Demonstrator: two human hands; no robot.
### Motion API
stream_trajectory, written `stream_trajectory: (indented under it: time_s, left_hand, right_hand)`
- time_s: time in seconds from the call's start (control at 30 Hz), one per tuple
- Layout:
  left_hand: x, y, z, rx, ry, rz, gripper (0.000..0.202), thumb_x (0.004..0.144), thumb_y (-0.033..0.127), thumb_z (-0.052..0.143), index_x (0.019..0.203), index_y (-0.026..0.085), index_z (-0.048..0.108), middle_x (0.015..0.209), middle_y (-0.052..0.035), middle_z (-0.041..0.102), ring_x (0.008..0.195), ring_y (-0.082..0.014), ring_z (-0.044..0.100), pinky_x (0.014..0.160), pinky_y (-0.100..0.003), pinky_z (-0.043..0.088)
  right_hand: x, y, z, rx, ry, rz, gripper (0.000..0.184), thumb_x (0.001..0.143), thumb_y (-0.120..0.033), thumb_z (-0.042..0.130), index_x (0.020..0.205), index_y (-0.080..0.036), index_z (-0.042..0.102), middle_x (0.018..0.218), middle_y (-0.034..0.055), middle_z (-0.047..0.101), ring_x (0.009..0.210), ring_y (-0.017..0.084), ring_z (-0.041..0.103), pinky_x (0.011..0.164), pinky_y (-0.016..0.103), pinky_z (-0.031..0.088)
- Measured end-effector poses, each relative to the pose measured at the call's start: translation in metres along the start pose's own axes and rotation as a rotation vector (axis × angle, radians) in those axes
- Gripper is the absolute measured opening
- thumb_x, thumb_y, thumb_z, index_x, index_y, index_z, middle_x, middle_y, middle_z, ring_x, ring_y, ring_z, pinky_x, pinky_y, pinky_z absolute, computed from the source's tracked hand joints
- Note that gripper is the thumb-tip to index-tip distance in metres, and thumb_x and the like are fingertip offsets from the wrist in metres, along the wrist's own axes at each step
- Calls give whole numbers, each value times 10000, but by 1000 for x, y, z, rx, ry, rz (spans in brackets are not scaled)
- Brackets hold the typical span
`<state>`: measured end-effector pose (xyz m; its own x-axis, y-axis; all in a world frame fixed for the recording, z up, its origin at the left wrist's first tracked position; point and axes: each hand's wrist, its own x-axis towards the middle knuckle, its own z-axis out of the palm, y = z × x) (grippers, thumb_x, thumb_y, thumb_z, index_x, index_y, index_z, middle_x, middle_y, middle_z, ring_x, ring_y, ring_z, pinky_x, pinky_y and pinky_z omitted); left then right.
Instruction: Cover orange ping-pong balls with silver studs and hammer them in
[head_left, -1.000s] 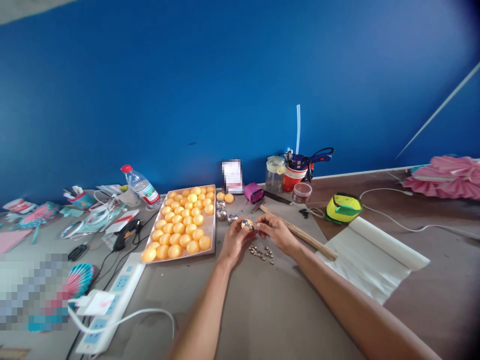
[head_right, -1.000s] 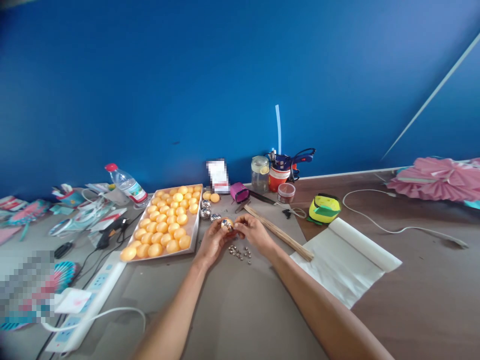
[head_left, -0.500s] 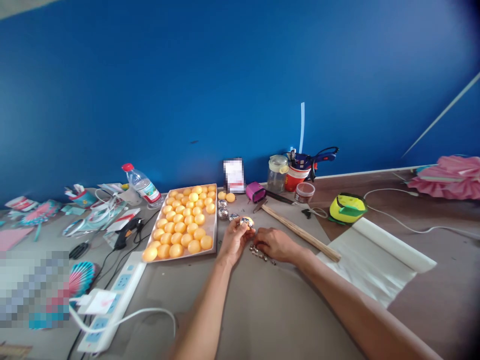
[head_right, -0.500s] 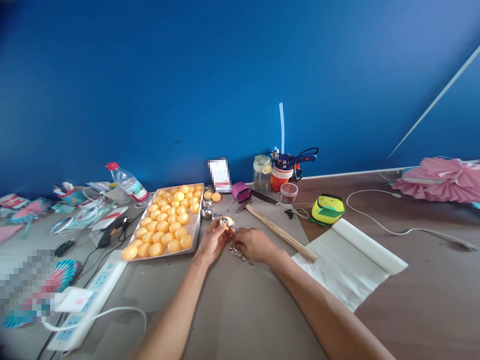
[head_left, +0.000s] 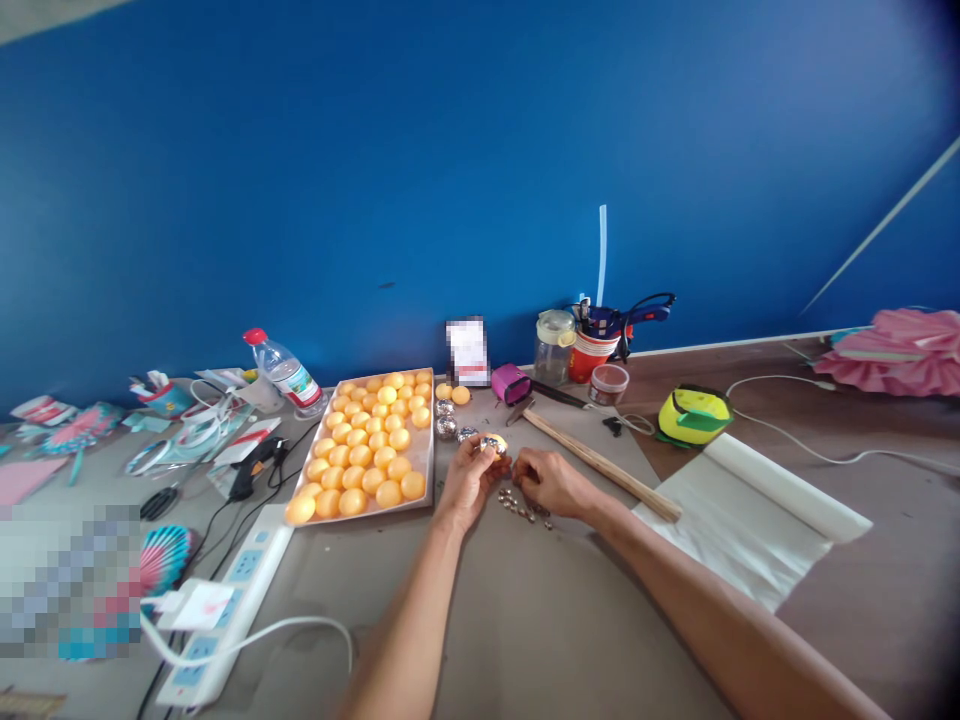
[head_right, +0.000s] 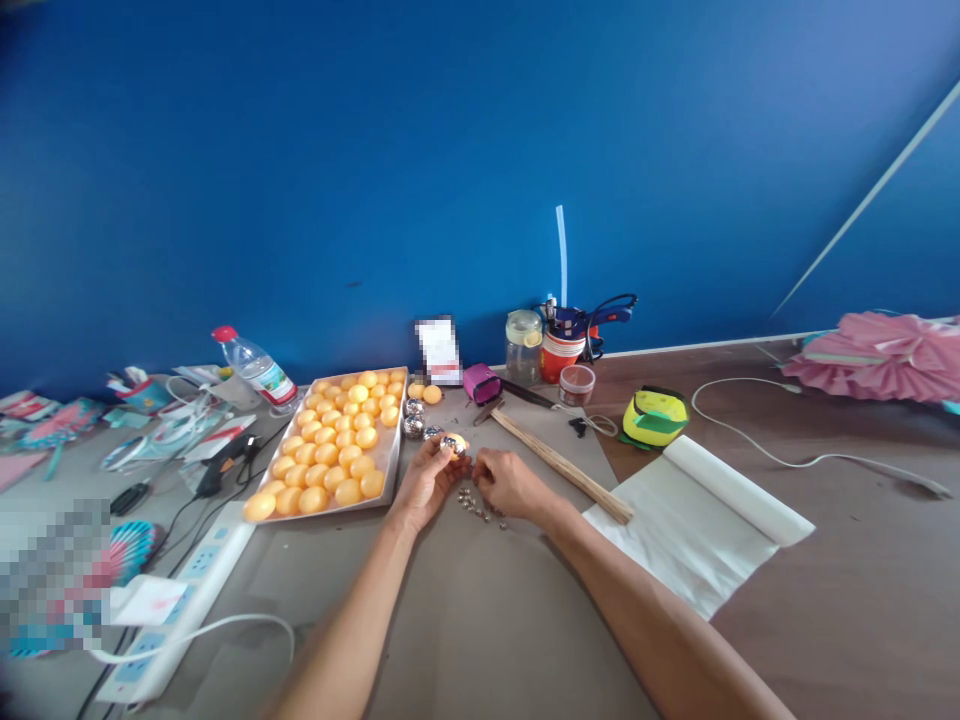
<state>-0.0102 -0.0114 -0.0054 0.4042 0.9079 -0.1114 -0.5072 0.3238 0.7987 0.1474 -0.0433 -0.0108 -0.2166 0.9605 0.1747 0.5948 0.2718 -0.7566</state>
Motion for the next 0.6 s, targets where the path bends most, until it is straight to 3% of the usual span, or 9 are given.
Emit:
stream_trajectory:
  time_s: [0.17,0.3,0.47,0.6]
  left_hand:
    - [1,0,0,-14,4,9,290,679,241,696,919,167,550,825,-21,620,730,-138,605,729,-296,443]
    - [1,1,1,-14,1,17,279,683,241,692,916,165,558,825,-21,624,723,-132,601,726,-291,444]
    - [0,1,2,-7,23,21,358,661,260,710,976,188,555,835,-15,636,720,-140,613,726,-303,448]
    - [1,-1,2,19,33,30,446,645,257,725,1052,191,555,890,-29,643,753,-154,625,761,-323,445]
  right_hand:
    - [-2,-6,-2,38,1,-71,138,655,-65,453,680,-168,541,643,-15,555,582,91,468,563,197,342]
    - [0,-5,-5,143,-23,4,83,682,-120,496,694,-175,556,640,-27,552,581,91,465,558,200,345]
    - [5,-4,-10,493,-6,134,96,745,-246,517,718,-168,565,503,-54,488,479,83,424,508,213,341]
    - [5,-10,-15,763,18,133,182,755,-324,562,796,-149,591,519,-36,543,499,86,467,548,227,368]
